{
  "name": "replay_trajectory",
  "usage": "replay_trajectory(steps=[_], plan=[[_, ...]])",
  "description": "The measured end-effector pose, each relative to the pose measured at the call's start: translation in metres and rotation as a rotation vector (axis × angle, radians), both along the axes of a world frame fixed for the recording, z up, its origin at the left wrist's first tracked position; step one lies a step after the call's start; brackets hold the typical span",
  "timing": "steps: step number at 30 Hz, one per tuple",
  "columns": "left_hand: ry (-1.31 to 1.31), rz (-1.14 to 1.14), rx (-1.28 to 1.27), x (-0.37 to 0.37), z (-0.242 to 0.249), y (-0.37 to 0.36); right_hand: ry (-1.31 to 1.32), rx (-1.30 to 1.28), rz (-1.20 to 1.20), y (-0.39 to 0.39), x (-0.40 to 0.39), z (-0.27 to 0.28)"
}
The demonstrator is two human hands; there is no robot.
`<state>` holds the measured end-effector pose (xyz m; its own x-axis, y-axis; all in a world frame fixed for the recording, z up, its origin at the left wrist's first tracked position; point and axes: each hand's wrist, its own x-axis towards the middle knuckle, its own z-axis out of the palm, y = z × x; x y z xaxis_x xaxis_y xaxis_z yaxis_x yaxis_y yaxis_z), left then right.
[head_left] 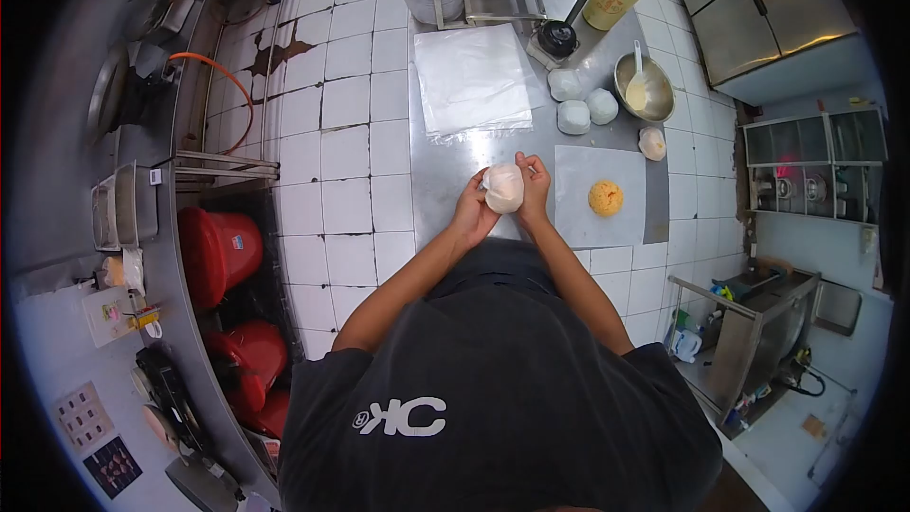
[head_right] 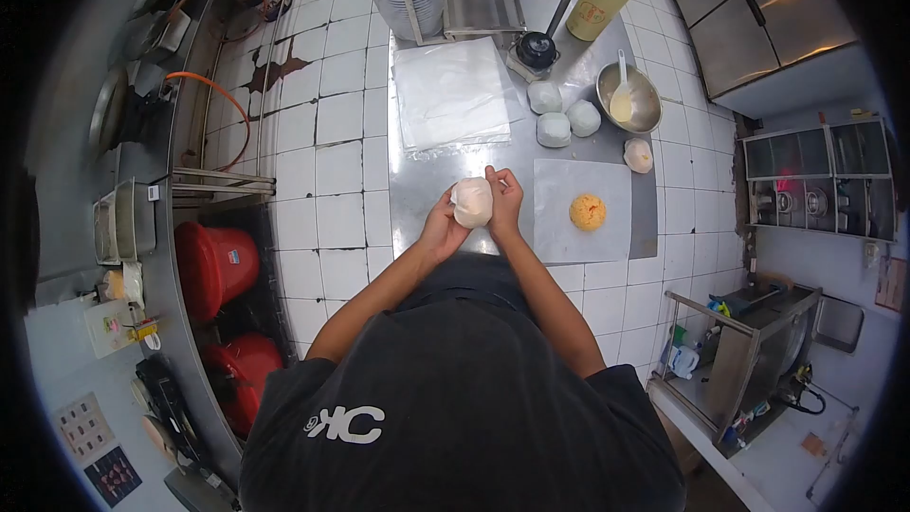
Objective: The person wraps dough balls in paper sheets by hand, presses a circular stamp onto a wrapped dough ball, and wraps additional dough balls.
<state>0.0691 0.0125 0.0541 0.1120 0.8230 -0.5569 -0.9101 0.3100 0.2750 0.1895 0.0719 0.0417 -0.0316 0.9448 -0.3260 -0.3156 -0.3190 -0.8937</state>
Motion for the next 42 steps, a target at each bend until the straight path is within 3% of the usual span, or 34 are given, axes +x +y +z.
replay_trajectory(steps=[4, 6, 7, 8, 9, 10, 12, 13, 16, 18, 20, 21, 22, 24, 25, 27, 32, 34, 38, 40, 42], plan=[[0.069, -0.037, -0.027, -0.005, -0.004, 0.004, -0.191, 0.294, -0.089, -0.006, 0.0, 0.009], [0.363, -0.126, -0.154, -0.005, -0.002, 0.005, -0.294, 0.4, -0.102, -0.009, -0.001, 0.014], [0.362, -0.128, -0.155, -0.006, -0.014, 0.003, -0.448, 0.557, -0.089, -0.01, -0.001, 0.017], [0.564, -0.114, -0.036, -0.009, -0.026, 0.001, -0.6, 0.714, -0.076, -0.01, -0.002, 0.021], [0.765, -0.098, 0.082, -0.011, -0.035, -0.002, -0.6, 0.712, -0.076, -0.009, -0.002, 0.021], [0.767, -0.098, 0.078, -0.012, -0.015, 0.0, -0.657, 0.748, -0.098, -0.008, -0.003, 0.021], [0.491, -0.032, -0.007, -0.014, 0.023, 0.005, -0.711, 0.787, -0.119, -0.005, -0.004, 0.028], [0.491, -0.032, -0.004, -0.013, 0.02, 0.007, -0.789, 0.856, -0.09, -0.002, -0.003, 0.039], [0.573, -0.028, 0.063, -0.007, 0.013, 0.008, -0.905, 0.952, -0.025, 0.001, -0.005, 0.05], [0.778, 0.032, 0.012, -0.002, 0.013, 0.01, -0.933, 0.985, 0.015, 0.001, -0.015, 0.057], [0.849, 0.033, 0.028, -0.006, 0.019, 0.012, -0.893, 0.575, 0.092, 0.0, -0.023, 0.071], [0.92, 0.032, 0.044, -0.007, 0.021, 0.012, -0.892, 0.574, 0.09, 0.003, -0.023, 0.069], [0.923, 0.032, 0.046, -0.006, 0.021, 0.013, -0.761, 0.412, 0.043, 0.009, -0.024, 0.065], [1.079, 0.093, 0.346, -0.001, 0.027, 0.016, -0.523, 0.145, 0.019, 0.026, -0.02, 0.059], [1.081, 0.095, 0.35, 0.0, 0.032, 0.016, -0.521, 0.149, 0.018, 0.033, -0.015, 0.057], [1.013, 0.041, 0.532, 0.004, 0.042, 0.011, -0.075, -0.159, 0.173, 0.042, -0.009, 0.054], [0.876, -0.043, 0.57, 0.0, 0.042, 0.012, -0.022, -0.112, 0.2, 0.044, -0.012, 0.057], [0.667, -0.016, 0.592, -0.002, 0.041, 0.012, 0.085, -0.048, 0.209, 0.04, -0.017, 0.068], [0.656, 0.043, 0.594, 0.0, 0.054, 0.012, 0.064, -0.048, 0.287, 0.038, -0.015, 0.052], [0.816, 0.047, 0.451, 0.002, 0.061, 0.016, 0.24, -0.258, 0.429, 0.029, -0.018, 0.065], [0.759, -0.023, 0.365, -0.002, 0.066, 0.017, 0.181, -0.181, 0.438, 0.025, -0.02, 0.068]])
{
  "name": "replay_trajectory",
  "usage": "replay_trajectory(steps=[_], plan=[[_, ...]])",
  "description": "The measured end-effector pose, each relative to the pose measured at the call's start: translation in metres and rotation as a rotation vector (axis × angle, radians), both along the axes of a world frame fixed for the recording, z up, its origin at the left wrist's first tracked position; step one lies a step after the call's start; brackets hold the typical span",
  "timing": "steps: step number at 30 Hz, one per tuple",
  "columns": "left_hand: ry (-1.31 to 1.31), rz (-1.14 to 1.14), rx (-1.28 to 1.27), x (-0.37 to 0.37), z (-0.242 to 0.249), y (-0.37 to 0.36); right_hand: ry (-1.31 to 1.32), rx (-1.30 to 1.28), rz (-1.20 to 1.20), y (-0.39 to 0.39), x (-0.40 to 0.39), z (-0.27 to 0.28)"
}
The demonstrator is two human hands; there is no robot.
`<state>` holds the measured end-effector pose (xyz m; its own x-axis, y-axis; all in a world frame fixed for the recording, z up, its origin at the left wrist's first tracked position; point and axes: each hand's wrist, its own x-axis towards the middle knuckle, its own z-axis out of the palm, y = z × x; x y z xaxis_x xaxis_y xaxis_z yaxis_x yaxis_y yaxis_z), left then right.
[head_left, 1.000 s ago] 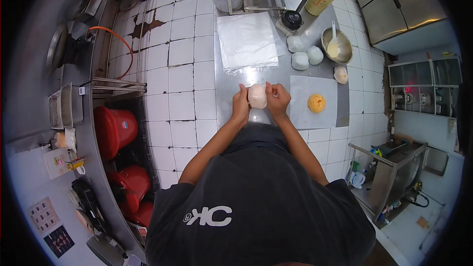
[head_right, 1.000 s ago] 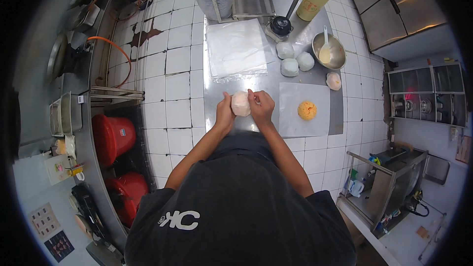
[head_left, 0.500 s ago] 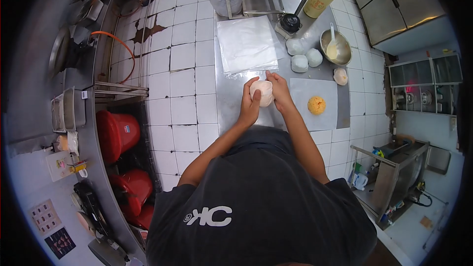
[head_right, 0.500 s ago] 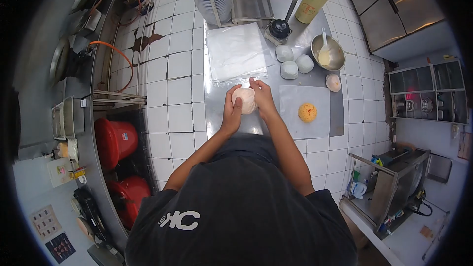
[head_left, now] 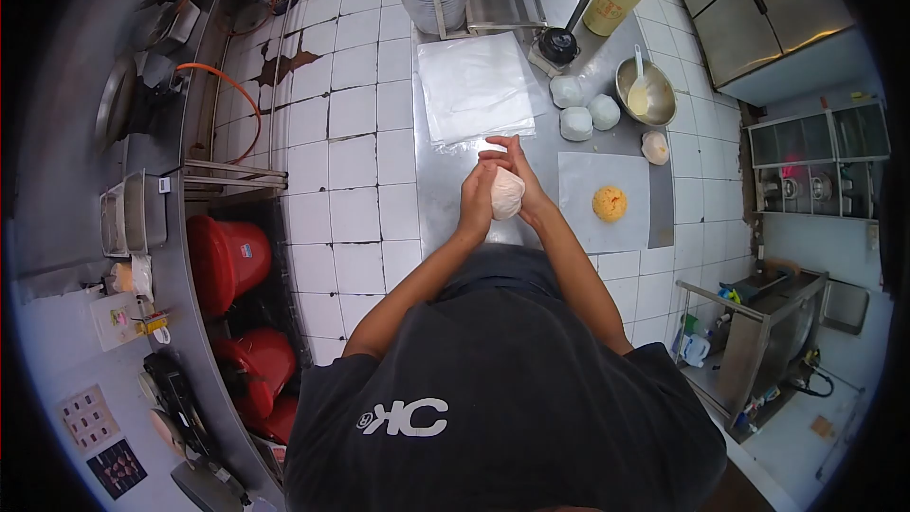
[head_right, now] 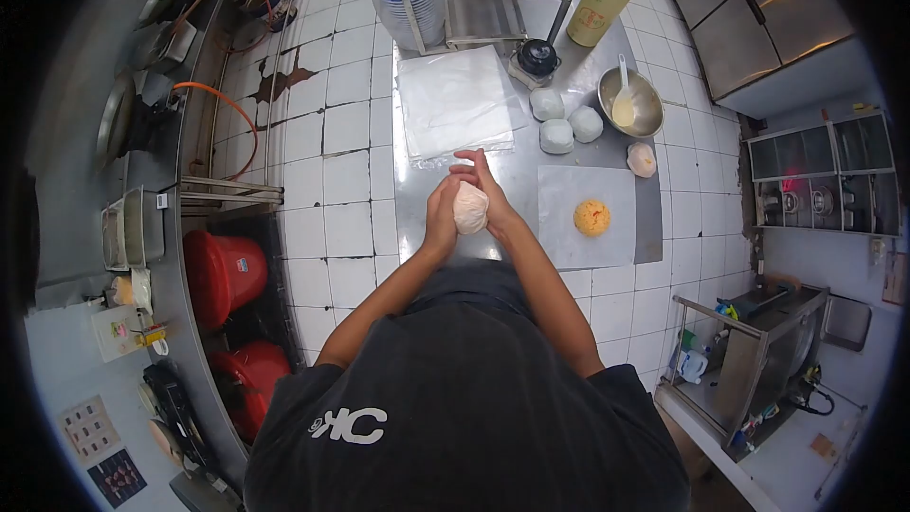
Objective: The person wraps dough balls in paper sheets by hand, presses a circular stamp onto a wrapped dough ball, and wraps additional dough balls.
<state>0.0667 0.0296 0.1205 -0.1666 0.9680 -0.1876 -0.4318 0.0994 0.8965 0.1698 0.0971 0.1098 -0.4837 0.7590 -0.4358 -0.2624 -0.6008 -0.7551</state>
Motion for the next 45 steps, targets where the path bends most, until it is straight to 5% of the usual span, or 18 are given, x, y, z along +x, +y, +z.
replay_trajectory(steps=[8, 10, 13, 17, 22, 31, 38, 45], plan=[[-0.024, 0.053, -0.114, 0.005, -0.029, -0.007, -0.21, 0.339, -0.057, -0.008, -0.005, 0.012], [-0.143, 0.157, -0.22, 0.004, -0.027, -0.008, -0.436, 0.471, -0.21, -0.007, -0.004, 0.004], [-0.421, 0.197, -0.355, 0.003, -0.002, -0.003, -0.22, 0.395, -0.245, -0.005, 0.009, 0.011], [-0.324, 0.158, -0.212, -0.003, -0.002, -0.001, -0.485, 0.553, -0.046, -0.029, 0.026, 0.02], [-0.011, -0.06, -0.098, 0.005, 0.0, -0.008, -0.327, 0.224, 0.011, -0.039, 0.05, 0.017], [-0.147, -0.367, -0.002, 0.085, -0.027, -0.02, -0.206, 0.069, -0.038, -0.056, 0.156, 0.009], [0.013, -0.602, -0.066, 0.178, -0.05, 0.003, -0.091, -0.2, -0.203, -0.056, 0.253, 0.017], [0.117, -0.51, -0.175, 0.221, -0.052, 0.021, -0.365, 0.042, -0.095, -0.012, 0.361, -0.029]])
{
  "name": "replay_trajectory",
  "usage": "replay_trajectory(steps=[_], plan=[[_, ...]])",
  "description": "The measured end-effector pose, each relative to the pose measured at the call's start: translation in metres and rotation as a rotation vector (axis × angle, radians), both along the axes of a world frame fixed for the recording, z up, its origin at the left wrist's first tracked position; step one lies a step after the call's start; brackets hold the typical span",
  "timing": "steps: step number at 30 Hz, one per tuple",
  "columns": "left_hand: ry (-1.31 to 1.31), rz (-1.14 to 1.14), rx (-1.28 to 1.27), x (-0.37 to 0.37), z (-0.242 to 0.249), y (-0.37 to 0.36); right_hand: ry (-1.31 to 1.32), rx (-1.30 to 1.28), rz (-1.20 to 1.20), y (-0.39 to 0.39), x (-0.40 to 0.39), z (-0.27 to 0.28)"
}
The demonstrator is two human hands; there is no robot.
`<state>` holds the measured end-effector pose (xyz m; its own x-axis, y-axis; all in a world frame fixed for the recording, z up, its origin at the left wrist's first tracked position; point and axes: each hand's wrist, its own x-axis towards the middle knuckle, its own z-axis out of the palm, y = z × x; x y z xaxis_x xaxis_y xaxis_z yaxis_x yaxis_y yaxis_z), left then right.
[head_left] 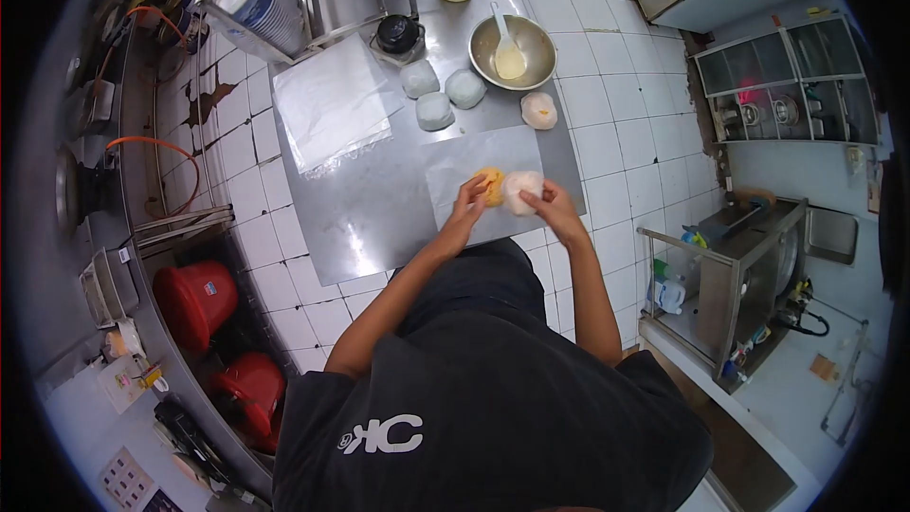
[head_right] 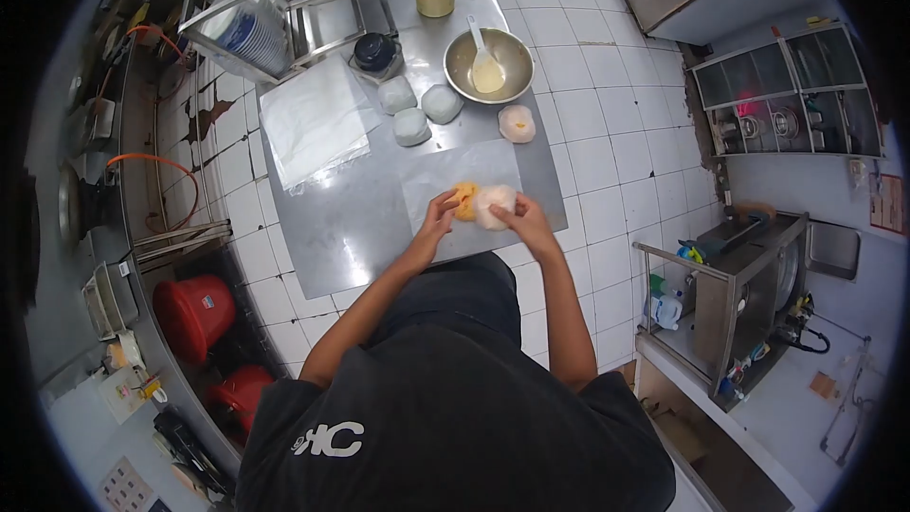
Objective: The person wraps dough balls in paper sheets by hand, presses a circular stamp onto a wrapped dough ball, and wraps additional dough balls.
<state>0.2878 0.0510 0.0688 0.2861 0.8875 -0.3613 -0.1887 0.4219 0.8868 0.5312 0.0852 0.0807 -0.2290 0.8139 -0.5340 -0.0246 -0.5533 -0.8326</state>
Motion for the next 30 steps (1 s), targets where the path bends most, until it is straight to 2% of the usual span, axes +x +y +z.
replay_trajectory(steps=[2, 3, 4, 5, 7, 8, 10, 12, 13, 16, 18, 19, 21, 22, 24, 25, 27, 28, 30], plan=[[0.161, -0.107, -0.002, -0.024, -0.008, -0.012, -0.19, 0.088, -0.008, 0.026, 0.039, -0.02], [0.305, -0.126, 0.011, -0.037, -0.02, -0.022, -0.181, 0.084, -0.01, 0.037, 0.052, -0.031], [0.448, -0.146, 0.024, -0.046, -0.031, -0.03, -0.279, 0.127, -0.027, 0.05, 0.064, -0.041], [0.454, -0.146, 0.018, -0.049, -0.033, -0.038, -0.38, 0.169, -0.041, 0.061, 0.072, -0.049], [1.025, -0.2, 0.569, -0.051, -0.034, -0.047, -0.38, 0.111, -0.021, 0.08, 0.077, -0.057], [1.033, -0.202, 0.564, -0.05, -0.036, -0.046, -0.388, 0.061, -0.004, 0.09, 0.078, -0.06], [1.077, -0.286, 0.812, -0.048, -0.041, -0.049, -0.41, 0.065, 0.071, 0.102, 0.084, -0.079], [1.074, -0.293, 0.803, -0.048, -0.049, -0.046, -0.711, 0.305, 0.225, 0.107, 0.086, -0.087], [1.068, -0.295, 0.803, -0.049, -0.052, -0.047, -0.71, 0.302, 0.229, 0.104, 0.086, -0.087], [1.074, -0.328, 0.884, -0.052, -0.061, -0.049, -0.809, 0.337, 0.13, 0.094, 0.074, -0.075], [1.089, -0.368, 0.956, -0.059, -0.066, -0.05, -0.811, 0.704, -0.004, 0.082, 0.064, -0.063], [1.1, -0.416, 1.025, -0.061, -0.069, -0.051, -0.815, 0.707, -0.004, 0.079, 0.063, -0.063], [1.084, -0.429, 1.036, -0.063, -0.072, -0.052, -0.937, 0.963, 0.297, 0.069, 0.058, -0.059], [1.073, -0.441, 1.047, -0.064, -0.072, -0.05, -0.941, 0.964, 0.301, 0.064, 0.054, -0.055], [1.084, -0.43, 1.052, -0.065, -0.071, -0.049, -1.189, 0.978, 0.321, 0.049, 0.045, -0.05], [1.099, -0.426, 1.061, -0.066, -0.07, -0.049, -1.187, 0.981, 0.329, 0.041, 0.043, -0.049], [1.078, -0.382, 1.019, -0.067, -0.074, -0.053, -1.176, 1.046, 0.144, 0.022, 0.044, -0.046], [1.054, -0.343, 0.985, -0.067, -0.075, -0.054, -1.179, 1.051, 0.145, 0.011, 0.045, -0.048], [1.031, -0.32, 0.964, -0.072, -0.075, -0.057, -1.001, 1.058, 0.296, -0.016, 0.048, -0.057]])
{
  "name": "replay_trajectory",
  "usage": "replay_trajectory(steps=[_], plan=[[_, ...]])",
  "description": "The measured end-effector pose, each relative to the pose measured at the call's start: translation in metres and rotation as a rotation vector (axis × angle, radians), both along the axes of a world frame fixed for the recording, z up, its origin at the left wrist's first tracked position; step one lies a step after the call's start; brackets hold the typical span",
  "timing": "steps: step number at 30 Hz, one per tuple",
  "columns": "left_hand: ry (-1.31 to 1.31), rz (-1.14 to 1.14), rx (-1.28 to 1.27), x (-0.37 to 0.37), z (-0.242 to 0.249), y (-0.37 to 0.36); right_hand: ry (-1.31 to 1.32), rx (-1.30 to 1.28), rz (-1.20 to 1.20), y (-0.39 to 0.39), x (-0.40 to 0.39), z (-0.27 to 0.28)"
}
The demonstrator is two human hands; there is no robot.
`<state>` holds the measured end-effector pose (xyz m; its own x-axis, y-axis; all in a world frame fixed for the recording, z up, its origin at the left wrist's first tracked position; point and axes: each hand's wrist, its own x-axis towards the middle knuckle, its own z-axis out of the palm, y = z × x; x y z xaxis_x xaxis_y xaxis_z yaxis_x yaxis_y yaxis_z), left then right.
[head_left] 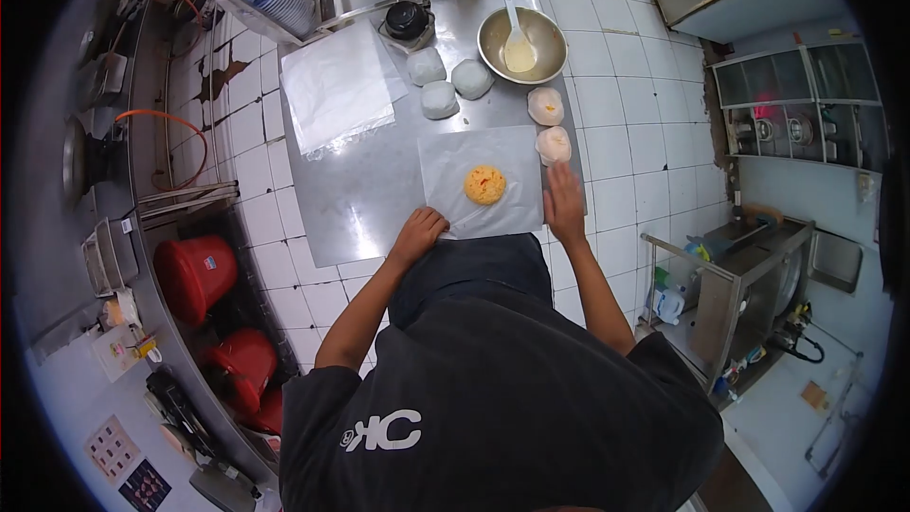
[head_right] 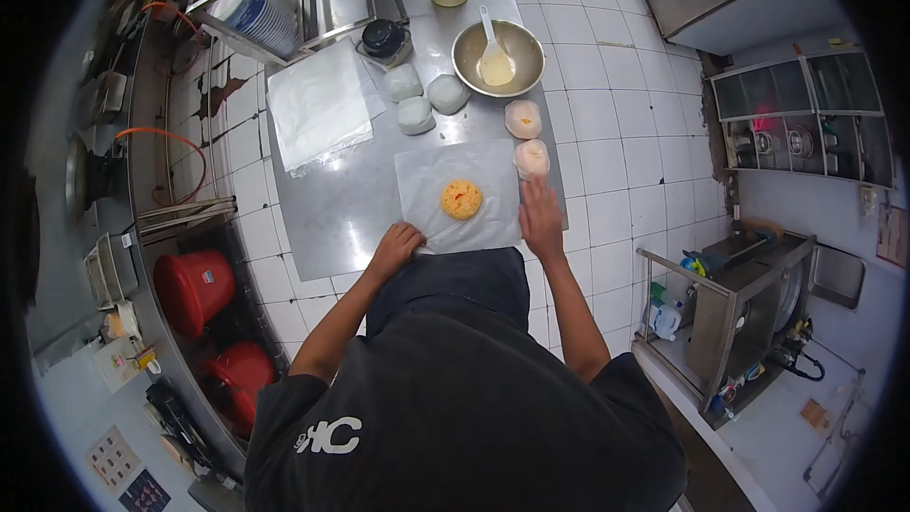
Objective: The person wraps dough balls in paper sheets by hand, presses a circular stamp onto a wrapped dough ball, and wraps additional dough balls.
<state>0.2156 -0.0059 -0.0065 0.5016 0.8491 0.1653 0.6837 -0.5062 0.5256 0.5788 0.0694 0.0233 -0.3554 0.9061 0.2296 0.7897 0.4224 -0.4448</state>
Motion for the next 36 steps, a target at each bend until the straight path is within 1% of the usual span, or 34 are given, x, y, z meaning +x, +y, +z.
replay_trajectory(steps=[1, 2, 4, 5, 7, 8, 10, 11, 13, 14, 16, 17, 19, 20, 22, 23, 25, 26, 28, 29, 31, 32, 34, 36], plan=[[-0.027, 0.021, -0.023, -0.003, -0.001, -0.004, -0.017, -0.053, 0.098, -0.012, -0.001, -0.004], [-0.031, 0.028, -0.019, -0.008, -0.002, -0.006, -0.021, -0.049, 0.104, -0.025, -0.002, -0.008], [-0.012, 0.041, 0.011, -0.022, -0.007, -0.013, -0.058, -0.275, 0.398, -0.042, -0.014, -0.009], [-0.008, 0.057, 0.009, -0.031, -0.009, -0.02, -0.056, -0.275, 0.414, -0.044, -0.024, -0.014], [-0.033, 0.099, -0.014, -0.048, -0.004, -0.031, -0.353, -0.053, 0.549, -0.047, -0.04, -0.036], [-0.027, 0.112, -0.016, -0.055, -0.001, -0.039, -0.348, -0.051, 0.563, -0.045, -0.048, -0.043], [-0.035, 0.199, -0.049, -0.069, 0.005, -0.053, -0.154, -0.149, 0.627, -0.036, -0.071, -0.044], [-0.028, 0.206, -0.05, -0.075, 0.008, -0.06, -0.147, -0.147, 0.634, -0.035, -0.079, -0.043], [0.012, 0.219, -0.076, -0.084, 0.014, -0.073, -0.187, -0.002, 0.648, -0.036, -0.093, -0.03], [0.015, 0.22, -0.081, -0.087, 0.017, -0.077, -0.183, -0.006, 0.649, -0.039, -0.098, -0.027], [0.017, 0.172, -0.012, -0.088, 0.031, -0.081, -0.113, 0.006, 0.625, -0.048, -0.097, -0.027], [0.013, 0.171, -0.018, -0.086, 0.03, -0.08, -0.116, 0.0, 0.624, -0.052, -0.097, -0.026], [0.058, 0.075, 0.022, -0.085, 0.022, -0.072, -0.096, 0.106, 0.567, -0.06, -0.099, -0.032], [0.057, 0.079, 0.015, -0.082, 0.015, -0.068, -0.095, 0.099, 0.57, -0.063, -0.099, -0.036], [0.127, -0.002, 0.131, -0.075, -0.007, -0.062, -0.049, 0.029, 0.548, -0.068, -0.099, -0.04], [0.125, -0.008, 0.13, -0.074, -0.014, -0.061, -0.051, 0.027, 0.542, -0.07, -0.1, -0.041], [0.097, -0.001, 0.159, -0.07, -0.018, -0.057, -0.062, -0.029, 0.429, -0.074, -0.102, -0.033], [0.09, -0.007, 0.157, -0.07, -0.02, -0.055, -0.067, -0.032, 0.422, -0.077, -0.102, -0.029], [-0.021, -0.019, 0.106, -0.072, -0.013, -0.054, 0.117, -0.037, 0.37, -0.081, -0.114, -0.011], [-0.021, -0.018, 0.106, -0.071, -0.007, -0.053, 0.117, -0.037, 0.371, -0.081, -0.121, -0.008], [-0.094, 0.018, 0.036, -0.068, 0.007, -0.049, 0.078, 0.023, 0.451, -0.085, -0.131, -0.006], [-0.098, 0.01, 0.035, -0.066, 0.013, -0.046, 0.074, 0.022, 0.444, -0.086, -0.133, -0.011], [-0.088, 0.016, 0.035, -0.064, 0.021, -0.04, 0.069, 0.044, 0.341, -0.079, -0.139, -0.022], [-0.084, 0.04, 0.026, -0.066, 0.03, -0.037, 0.11, 0.022, 0.335, -0.07, -0.138, -0.019]])
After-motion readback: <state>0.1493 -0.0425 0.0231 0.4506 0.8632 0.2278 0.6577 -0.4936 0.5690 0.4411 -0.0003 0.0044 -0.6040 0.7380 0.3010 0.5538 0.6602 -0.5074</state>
